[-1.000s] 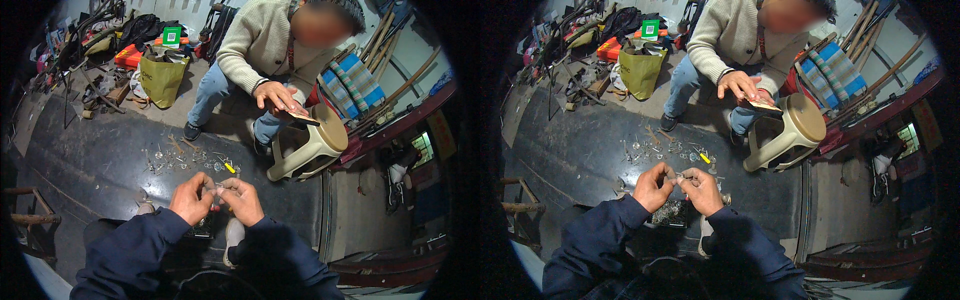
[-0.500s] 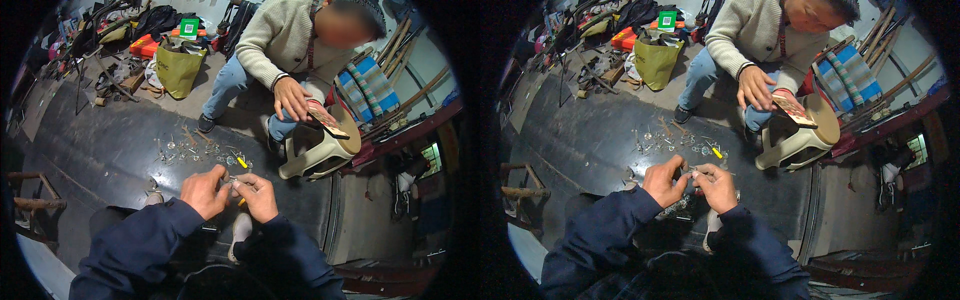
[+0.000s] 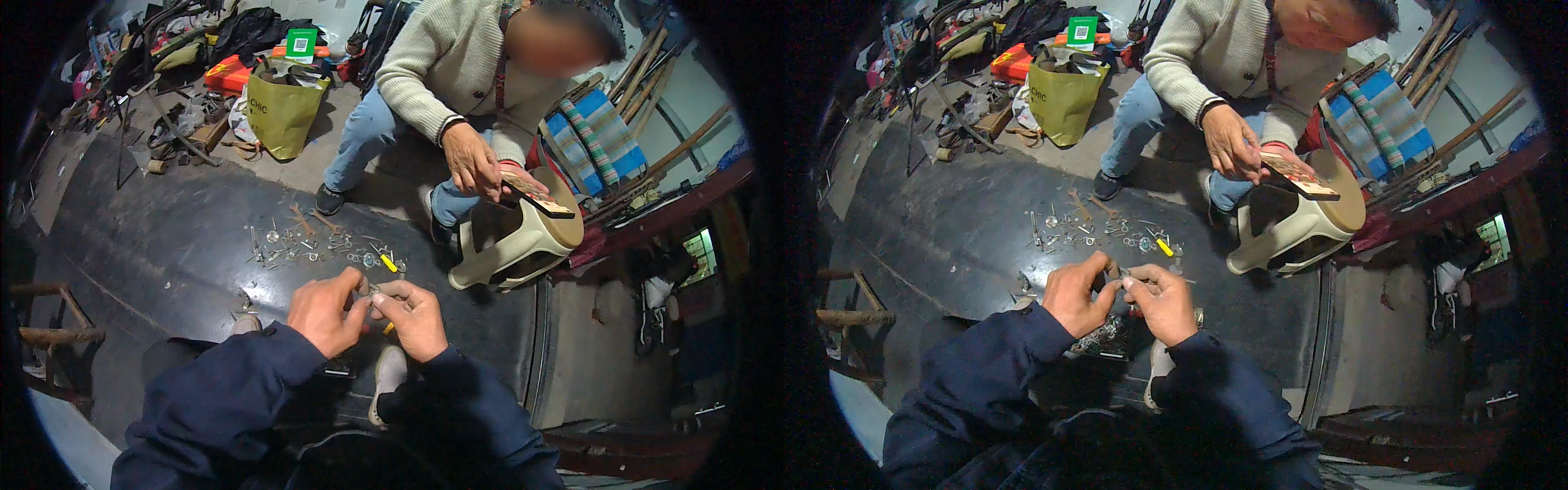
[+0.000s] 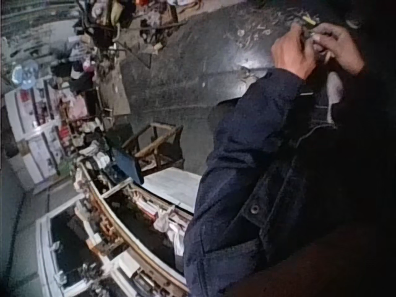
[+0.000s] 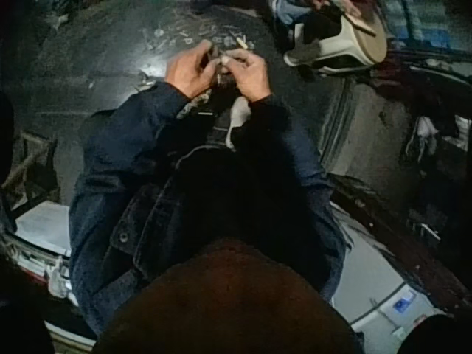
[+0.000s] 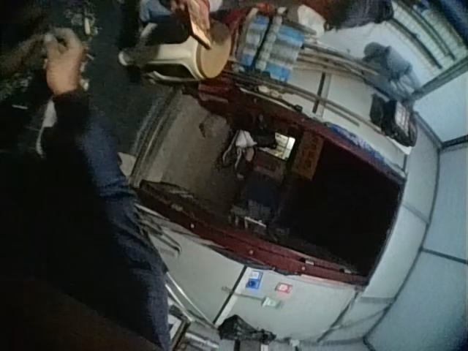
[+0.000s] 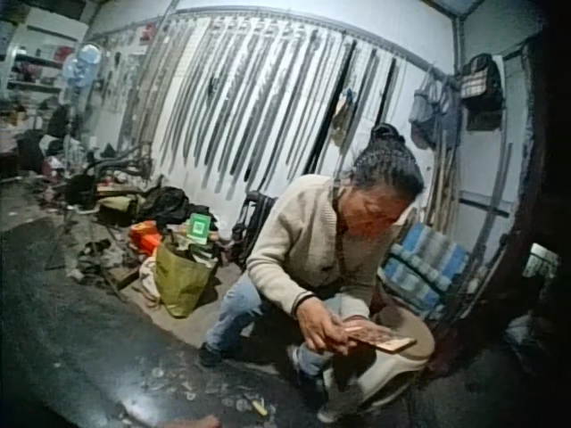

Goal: The person sorts small metal hardware from a pile on the floor into a black tray. They pick up individual items such as washers, nuts, and bolts, inspect them, and place them into the tray. Another person sits nearby on a stool but does not assist.

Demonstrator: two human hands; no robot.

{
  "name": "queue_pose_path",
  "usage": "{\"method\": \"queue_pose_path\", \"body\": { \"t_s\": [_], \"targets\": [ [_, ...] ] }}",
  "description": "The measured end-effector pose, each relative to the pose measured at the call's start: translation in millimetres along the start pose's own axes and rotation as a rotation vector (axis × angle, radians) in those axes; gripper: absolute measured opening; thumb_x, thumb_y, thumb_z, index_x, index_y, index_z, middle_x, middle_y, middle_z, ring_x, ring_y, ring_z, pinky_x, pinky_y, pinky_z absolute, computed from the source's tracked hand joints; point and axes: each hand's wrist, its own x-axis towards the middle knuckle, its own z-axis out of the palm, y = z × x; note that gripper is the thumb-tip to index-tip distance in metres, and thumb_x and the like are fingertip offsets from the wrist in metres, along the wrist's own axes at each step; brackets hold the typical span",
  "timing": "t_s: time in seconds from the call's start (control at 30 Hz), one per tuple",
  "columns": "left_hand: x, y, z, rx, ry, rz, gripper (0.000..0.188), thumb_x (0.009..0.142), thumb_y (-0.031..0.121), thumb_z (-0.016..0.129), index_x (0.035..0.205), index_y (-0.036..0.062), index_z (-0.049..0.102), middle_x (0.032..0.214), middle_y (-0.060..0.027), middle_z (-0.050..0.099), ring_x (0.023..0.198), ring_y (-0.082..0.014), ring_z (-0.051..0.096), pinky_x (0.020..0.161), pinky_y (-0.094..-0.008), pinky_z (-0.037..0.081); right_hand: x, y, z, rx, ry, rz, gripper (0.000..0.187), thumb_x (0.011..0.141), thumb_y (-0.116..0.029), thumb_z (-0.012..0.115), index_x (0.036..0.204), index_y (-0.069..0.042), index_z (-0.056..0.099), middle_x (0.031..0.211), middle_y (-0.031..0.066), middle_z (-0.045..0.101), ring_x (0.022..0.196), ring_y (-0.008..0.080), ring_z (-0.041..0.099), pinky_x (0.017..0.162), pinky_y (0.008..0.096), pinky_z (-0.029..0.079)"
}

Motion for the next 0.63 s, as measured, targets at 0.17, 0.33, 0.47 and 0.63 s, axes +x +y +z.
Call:
{"method": "queue_pose_path", "body": {
  "t_s": [0.17,0.33,0.47,0.63],
  "targets": [
    [0.5,0.8,-0.2,0.010,-0.010,-0.012,0.018,0.083,0.016,0.066,0.095,0.0056,0.058,0.069,-0.0200,0.062,0.070,-0.0422,0.062,0.062,-0.0505,0.046,-1.1,-3.9,-0.9,0.006,-0.011,0.013,0.020,0.095,-0.016,0.064,0.108,-0.002,0.065,0.091,0.0031,0.067,0.080,0.0096,0.065,0.063,0.0240,0.052],
    [1.8,-3.6,1.1,0.045,0.028,0.013,0.019,0.083,0.014,0.068,0.096,0.0057,0.057,0.062,-0.0157,0.058,0.058,-0.0361,0.061,0.054,-0.0424,0.045,-1.0,-4.7,0.1,-0.015,-0.013,0.002,0.021,0.095,-0.014,0.063,0.110,0.000,0.065,0.093,0.0036,0.068,0.080,0.0099,0.065,0.063,0.0227,0.051],
    [0.2,-6.0,1.5,0.024,0.009,-0.015,0.019,0.083,0.014,0.068,0.095,0.0052,0.057,0.063,-0.0162,0.059,0.059,-0.0364,0.061,0.054,-0.0423,0.046,-1.2,-3.7,-0.1,0.017,-0.030,-0.015,0.022,0.095,-0.014,0.064,0.111,0.001,0.064,0.096,0.0044,0.069,0.081,0.0100,0.065,0.064,0.0225,0.051],
    [0.8,-6.7,2.5,-0.007,0.005,0.006,0.018,0.083,0.014,0.068,0.094,0.0050,0.057,0.066,-0.0177,0.060,0.062,-0.0373,0.063,0.057,-0.0420,0.047,-0.7,-2.9,-2.3,0.017,-0.040,0.007,0.023,0.095,-0.015,0.064,0.113,-0.001,0.064,0.098,0.0039,0.069,0.083,0.0105,0.066,0.065,0.0233,0.052]
  ]
}}
